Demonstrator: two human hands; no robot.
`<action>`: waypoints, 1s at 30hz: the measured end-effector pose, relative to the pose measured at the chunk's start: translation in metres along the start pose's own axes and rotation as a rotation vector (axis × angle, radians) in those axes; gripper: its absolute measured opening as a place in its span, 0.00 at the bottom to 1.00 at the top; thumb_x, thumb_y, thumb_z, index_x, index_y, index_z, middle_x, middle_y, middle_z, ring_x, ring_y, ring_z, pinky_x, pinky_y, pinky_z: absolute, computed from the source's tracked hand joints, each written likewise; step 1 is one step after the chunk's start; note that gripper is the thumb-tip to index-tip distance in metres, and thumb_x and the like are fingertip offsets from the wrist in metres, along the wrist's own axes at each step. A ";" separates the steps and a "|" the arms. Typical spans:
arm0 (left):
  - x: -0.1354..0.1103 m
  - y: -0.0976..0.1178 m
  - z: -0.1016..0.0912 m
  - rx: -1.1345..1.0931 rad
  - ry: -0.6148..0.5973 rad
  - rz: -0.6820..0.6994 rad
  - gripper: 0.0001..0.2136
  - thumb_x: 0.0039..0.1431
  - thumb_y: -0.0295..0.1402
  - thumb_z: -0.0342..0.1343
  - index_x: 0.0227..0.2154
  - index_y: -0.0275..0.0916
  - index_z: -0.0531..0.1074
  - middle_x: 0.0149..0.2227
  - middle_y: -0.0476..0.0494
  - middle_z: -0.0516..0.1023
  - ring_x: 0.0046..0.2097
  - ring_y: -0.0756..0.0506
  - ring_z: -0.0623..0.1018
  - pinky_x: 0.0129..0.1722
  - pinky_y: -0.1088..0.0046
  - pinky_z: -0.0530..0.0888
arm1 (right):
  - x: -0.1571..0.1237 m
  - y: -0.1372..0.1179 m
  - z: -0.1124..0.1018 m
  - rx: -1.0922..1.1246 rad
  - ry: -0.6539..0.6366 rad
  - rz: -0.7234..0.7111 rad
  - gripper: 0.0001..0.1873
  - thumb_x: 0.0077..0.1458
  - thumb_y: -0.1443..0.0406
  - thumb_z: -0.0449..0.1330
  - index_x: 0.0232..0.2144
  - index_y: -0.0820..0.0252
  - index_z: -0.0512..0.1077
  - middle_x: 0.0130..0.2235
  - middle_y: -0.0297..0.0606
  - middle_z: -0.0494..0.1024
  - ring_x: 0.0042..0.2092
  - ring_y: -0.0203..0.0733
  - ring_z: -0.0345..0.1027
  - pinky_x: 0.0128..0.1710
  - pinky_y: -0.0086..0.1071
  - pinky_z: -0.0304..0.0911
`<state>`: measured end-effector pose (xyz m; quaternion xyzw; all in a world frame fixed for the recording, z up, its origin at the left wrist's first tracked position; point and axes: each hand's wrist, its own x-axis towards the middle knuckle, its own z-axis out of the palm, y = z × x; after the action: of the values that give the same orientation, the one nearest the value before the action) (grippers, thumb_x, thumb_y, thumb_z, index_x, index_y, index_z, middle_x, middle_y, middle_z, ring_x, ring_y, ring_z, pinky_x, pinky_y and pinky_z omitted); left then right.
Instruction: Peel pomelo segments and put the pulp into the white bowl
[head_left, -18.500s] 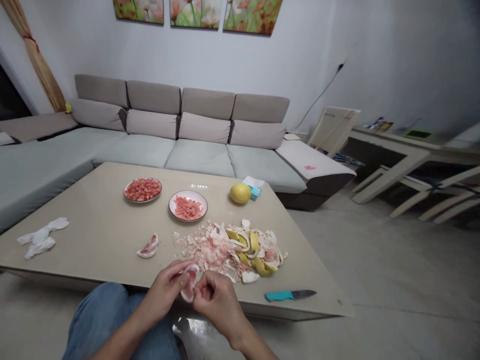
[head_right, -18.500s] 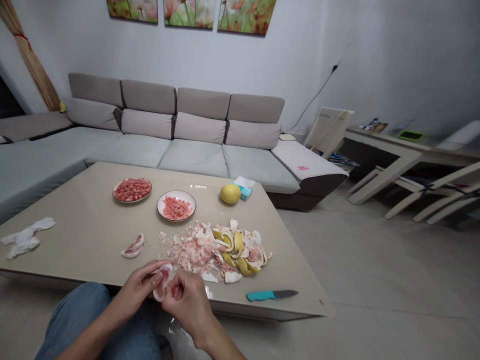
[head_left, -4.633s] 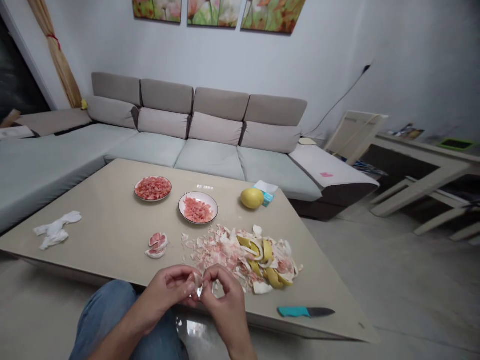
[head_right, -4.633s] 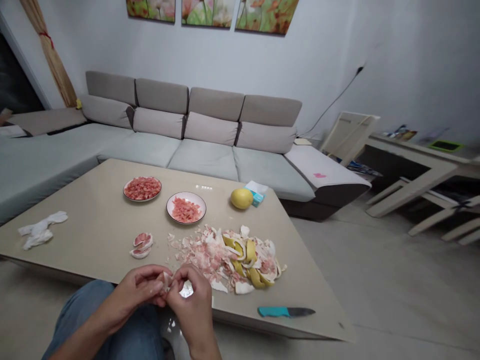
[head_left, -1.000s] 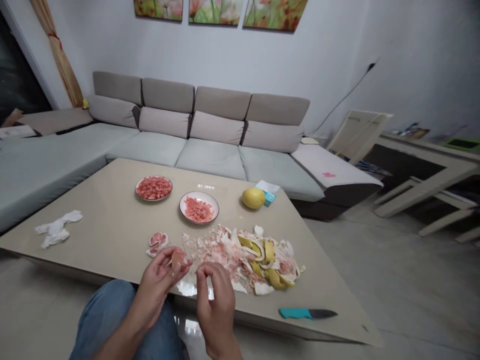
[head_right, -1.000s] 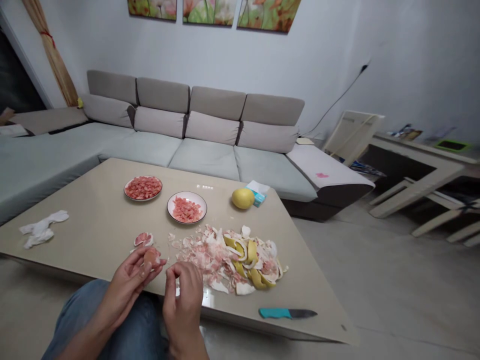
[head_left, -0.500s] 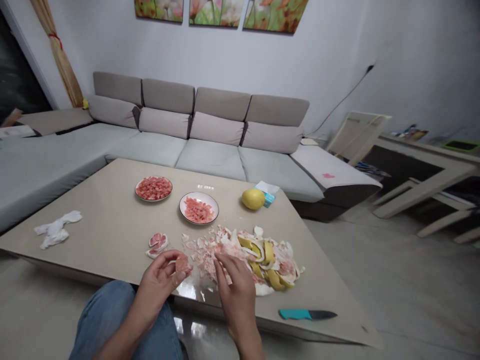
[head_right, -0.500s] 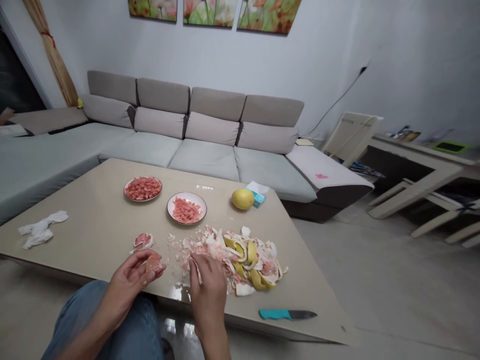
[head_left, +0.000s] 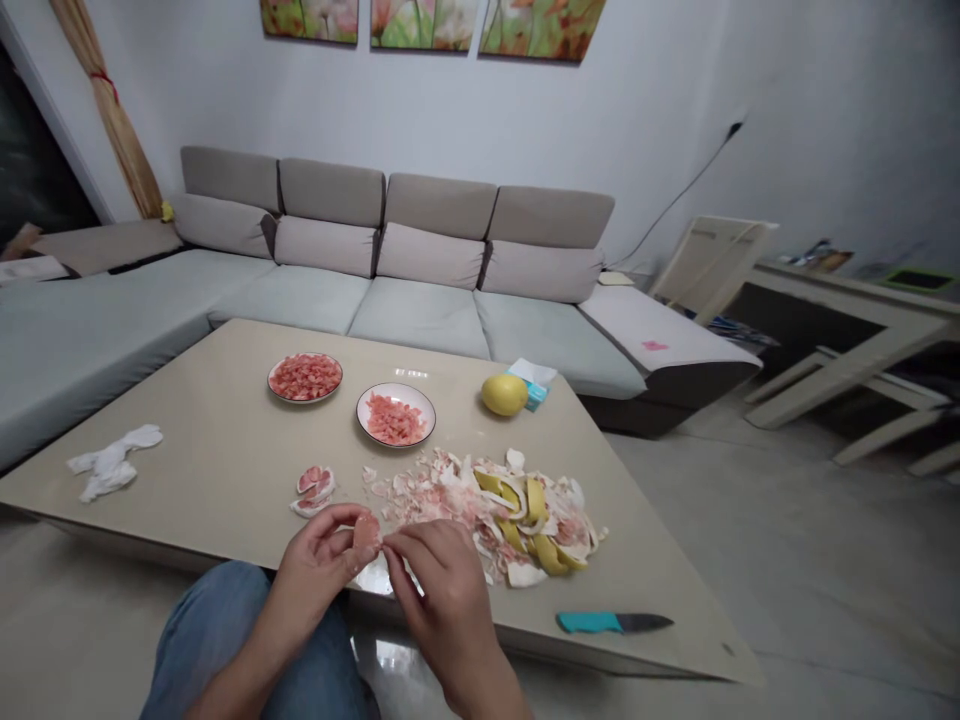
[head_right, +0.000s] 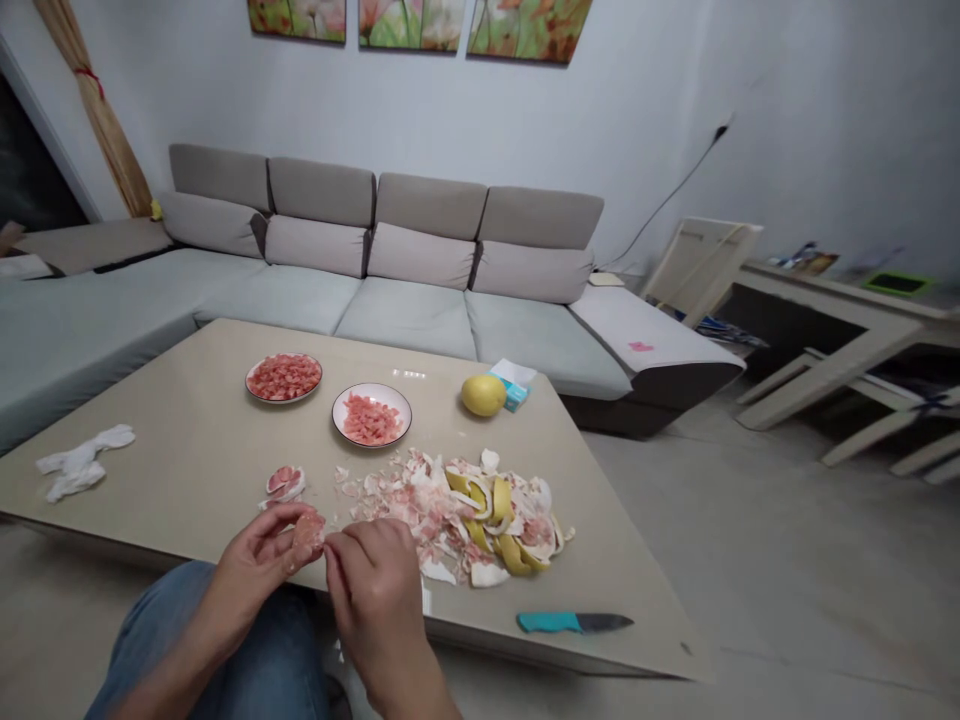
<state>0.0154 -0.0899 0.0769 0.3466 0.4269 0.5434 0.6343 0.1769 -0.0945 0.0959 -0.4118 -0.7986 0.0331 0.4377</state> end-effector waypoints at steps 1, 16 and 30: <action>0.000 0.001 0.000 0.009 -0.014 -0.010 0.17 0.45 0.33 0.69 0.38 0.38 0.73 0.36 0.46 0.80 0.39 0.48 0.78 0.42 0.75 0.73 | 0.001 -0.001 0.000 -0.009 -0.002 -0.013 0.07 0.57 0.72 0.57 0.35 0.59 0.73 0.31 0.39 0.77 0.34 0.42 0.67 0.37 0.36 0.57; -0.009 0.014 -0.002 -0.111 -0.221 -0.203 0.14 0.51 0.37 0.66 0.38 0.36 0.75 0.33 0.46 0.75 0.38 0.47 0.78 0.39 0.75 0.74 | 0.010 0.007 -0.017 0.232 -0.042 0.148 0.06 0.53 0.74 0.57 0.29 0.59 0.70 0.30 0.35 0.73 0.34 0.40 0.67 0.35 0.32 0.59; -0.006 0.006 0.000 0.306 -0.105 0.099 0.15 0.50 0.31 0.64 0.43 0.41 0.76 0.45 0.41 0.73 0.48 0.43 0.73 0.46 0.71 0.73 | -0.012 0.047 -0.004 0.081 -0.046 0.292 0.03 0.58 0.66 0.58 0.31 0.58 0.70 0.33 0.39 0.74 0.38 0.45 0.67 0.40 0.37 0.62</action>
<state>0.0124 -0.0945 0.0829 0.4877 0.4531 0.4840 0.5679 0.2124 -0.0730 0.0714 -0.5048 -0.7380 0.1381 0.4259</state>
